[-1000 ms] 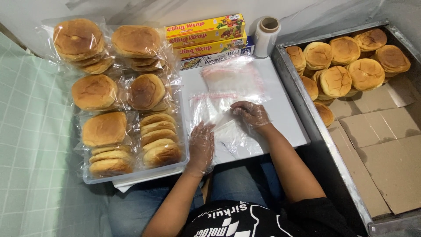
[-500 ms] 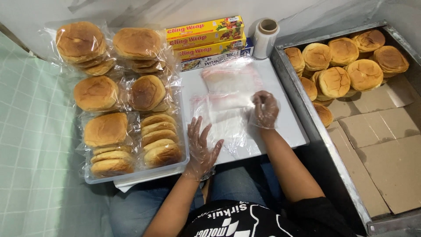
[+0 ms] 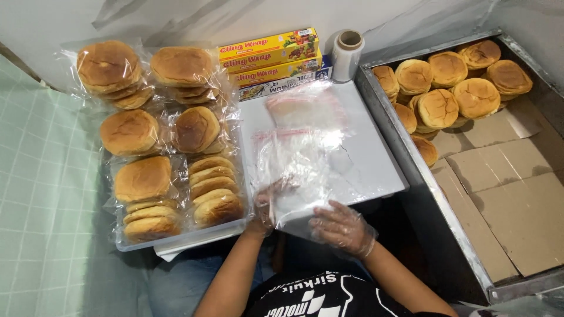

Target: The person picks round buns from a metal tray and places them into clear plastic bags. They seal each bag and set it aside in a stack. The person repeats this process for multiple buns throughout the clip.

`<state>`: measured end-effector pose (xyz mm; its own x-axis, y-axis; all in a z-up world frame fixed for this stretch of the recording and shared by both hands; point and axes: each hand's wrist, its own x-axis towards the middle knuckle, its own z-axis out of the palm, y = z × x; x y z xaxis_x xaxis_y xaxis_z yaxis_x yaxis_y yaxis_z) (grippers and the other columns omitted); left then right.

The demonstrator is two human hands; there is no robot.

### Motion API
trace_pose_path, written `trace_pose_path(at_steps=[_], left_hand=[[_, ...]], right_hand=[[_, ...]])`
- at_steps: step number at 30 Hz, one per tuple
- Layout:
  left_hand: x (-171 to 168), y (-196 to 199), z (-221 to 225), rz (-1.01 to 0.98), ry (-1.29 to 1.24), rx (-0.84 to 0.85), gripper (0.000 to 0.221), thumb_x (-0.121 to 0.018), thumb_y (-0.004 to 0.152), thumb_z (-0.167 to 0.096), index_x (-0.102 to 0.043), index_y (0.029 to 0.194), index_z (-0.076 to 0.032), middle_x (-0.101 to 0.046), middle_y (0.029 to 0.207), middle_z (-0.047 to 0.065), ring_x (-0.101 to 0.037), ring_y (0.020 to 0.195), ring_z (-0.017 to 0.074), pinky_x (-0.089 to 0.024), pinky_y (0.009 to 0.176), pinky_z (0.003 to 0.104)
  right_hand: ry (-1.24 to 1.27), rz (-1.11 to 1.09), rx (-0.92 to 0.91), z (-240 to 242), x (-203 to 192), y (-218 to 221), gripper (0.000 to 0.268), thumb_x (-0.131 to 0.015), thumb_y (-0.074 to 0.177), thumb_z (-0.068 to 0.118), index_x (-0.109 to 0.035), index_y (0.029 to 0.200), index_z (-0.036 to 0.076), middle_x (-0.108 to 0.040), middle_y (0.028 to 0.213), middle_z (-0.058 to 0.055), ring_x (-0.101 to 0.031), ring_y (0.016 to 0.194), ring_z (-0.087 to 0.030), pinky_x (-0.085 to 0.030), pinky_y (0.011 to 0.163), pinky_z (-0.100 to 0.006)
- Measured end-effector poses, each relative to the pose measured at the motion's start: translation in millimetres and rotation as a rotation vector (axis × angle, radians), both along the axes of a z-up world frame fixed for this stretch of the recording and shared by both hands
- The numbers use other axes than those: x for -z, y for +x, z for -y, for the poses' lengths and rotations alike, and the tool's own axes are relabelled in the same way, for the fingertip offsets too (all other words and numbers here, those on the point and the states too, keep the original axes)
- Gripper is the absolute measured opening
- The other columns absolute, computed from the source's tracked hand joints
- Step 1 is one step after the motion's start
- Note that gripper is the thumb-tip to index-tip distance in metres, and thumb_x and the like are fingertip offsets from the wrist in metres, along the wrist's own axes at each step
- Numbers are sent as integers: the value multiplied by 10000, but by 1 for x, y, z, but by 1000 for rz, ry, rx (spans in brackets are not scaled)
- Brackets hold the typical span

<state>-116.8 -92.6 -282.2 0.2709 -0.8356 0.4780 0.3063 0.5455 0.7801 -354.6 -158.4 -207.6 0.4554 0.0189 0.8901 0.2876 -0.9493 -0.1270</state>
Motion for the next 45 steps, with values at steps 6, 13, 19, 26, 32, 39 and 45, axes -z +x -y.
trace_pose_path(at_steps=[6,13,19,26,32,39,45], left_hand=[[-104,-31,-30,220,567,-218,412,-738,924,-247,-703,1332,-195,-817,1001,104,-786,878,215,-639,782,319],[-102,-31,-47,191,473,-160,616,-511,954,-540,-600,1379,-104,-743,1195,172,-712,1045,204,-576,876,294],[-106,-50,-82,47,387,69,1159,-525,718,-908,-372,1570,-137,-620,1452,131,-625,1246,169,-486,1033,319],[-106,-45,-108,144,842,461,1050,-229,784,-807,-499,1462,-52,-680,1252,161,-694,1007,222,-574,821,315],[-135,-69,-104,123,1051,577,1034,-165,785,-804,-486,1524,-155,-675,1339,225,-677,1184,340,-571,963,415],[-74,-64,-78,-506,806,562,937,-363,880,-718,-237,1621,-159,-531,1477,254,-562,1298,441,-476,1079,566],[-145,-70,-94,-745,503,284,831,-701,930,-97,-214,1603,-112,-377,1560,320,-469,1389,440,-501,1089,481]], right_hand=[[-164,-145,-58,-22,-16,-8,268,-506,1074,255,-741,996,151,-777,1100,-15,-705,1168,-297,-464,1084,-565],[-70,-192,3,-10,-23,-17,292,-526,1050,247,-755,974,81,-760,953,-87,-745,891,-299,-601,864,-494],[45,20,184,21,17,-50,182,-644,951,220,-788,914,115,-797,944,-78,-761,896,-332,-631,797,-475],[331,318,248,-10,-40,-54,400,-783,882,145,-589,1225,207,-583,1218,-23,-625,1103,-127,-545,990,-317],[357,270,-130,-23,-73,-55,132,-693,915,76,-693,1040,119,-719,1137,-68,-735,1068,-166,-635,1018,-419],[637,316,-404,-27,-86,-49,182,-672,881,-7,-686,1047,66,-721,1139,-150,-703,1111,-356,-607,976,-544],[1167,461,-514,-24,-84,-53,128,-831,827,61,-728,889,105,-746,916,-70,-723,829,-130,-605,670,-214]])
